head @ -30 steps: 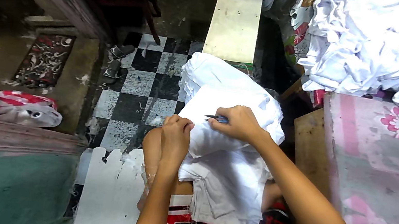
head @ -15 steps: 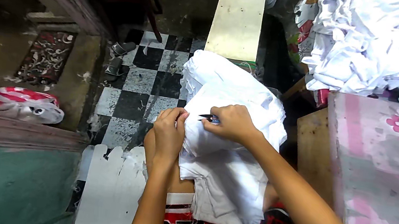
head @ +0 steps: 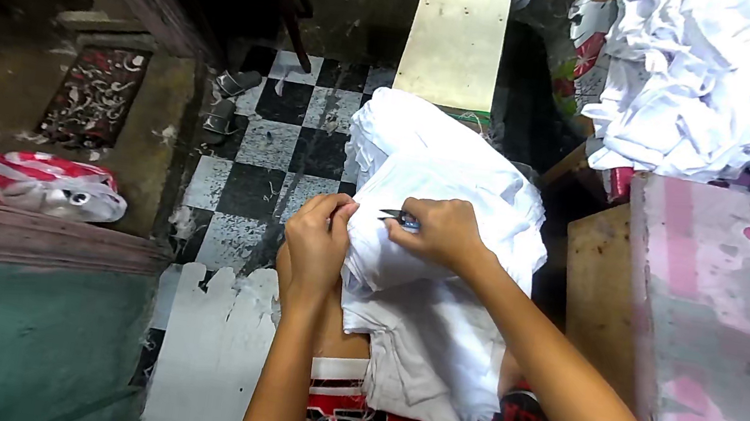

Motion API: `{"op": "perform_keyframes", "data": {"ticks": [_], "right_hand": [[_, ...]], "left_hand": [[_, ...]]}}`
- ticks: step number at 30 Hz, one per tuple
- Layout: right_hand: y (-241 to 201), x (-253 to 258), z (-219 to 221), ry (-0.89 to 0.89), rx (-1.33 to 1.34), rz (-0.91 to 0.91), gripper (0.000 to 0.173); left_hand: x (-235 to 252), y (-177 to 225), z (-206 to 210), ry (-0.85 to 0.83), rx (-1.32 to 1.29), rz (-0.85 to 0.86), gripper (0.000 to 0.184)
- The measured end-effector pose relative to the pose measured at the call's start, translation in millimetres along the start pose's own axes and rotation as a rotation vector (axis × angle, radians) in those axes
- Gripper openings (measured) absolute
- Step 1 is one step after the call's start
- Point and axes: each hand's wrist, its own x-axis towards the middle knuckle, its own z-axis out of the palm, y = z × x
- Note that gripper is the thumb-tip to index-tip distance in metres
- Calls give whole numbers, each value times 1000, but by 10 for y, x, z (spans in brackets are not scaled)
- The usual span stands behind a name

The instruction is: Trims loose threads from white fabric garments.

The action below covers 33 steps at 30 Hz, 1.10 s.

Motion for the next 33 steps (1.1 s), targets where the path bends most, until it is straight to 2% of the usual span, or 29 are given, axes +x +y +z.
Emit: {"op": "perform_keyframes", "data": {"ticks": [7,12,22,24,27,29,31,33], "right_hand": [[-154,39,11,-88,108,-137,41],[-167,32,139,-41,154,-231,39],[-130,25,209,27,120,-282,38],[-111,2,164,40,134,-268,38],[-13,-85,54,79,205,-254,36],[76,-181,-38,77,234,-227,37],[166,-299,-122,67,240,-188,36],[241,-405,-168,66,230,-156,37]], "left_hand": [[-10,-52,-61,-5,-134,-22,16],[-16,-23,-70,-28,-195,-12,15],[-8,21,-90,-39,-222,-16,14],[-12,39,-184,-51,-283,-50,13],[-113,5,-484,-75,-507,-119,8],[-282,-98,-775,-172,-584,-166,5],[-478,-219,-1024,-314,-565,-165,8],[-598,-228,-1110,-313,-478,-136,14]]}}
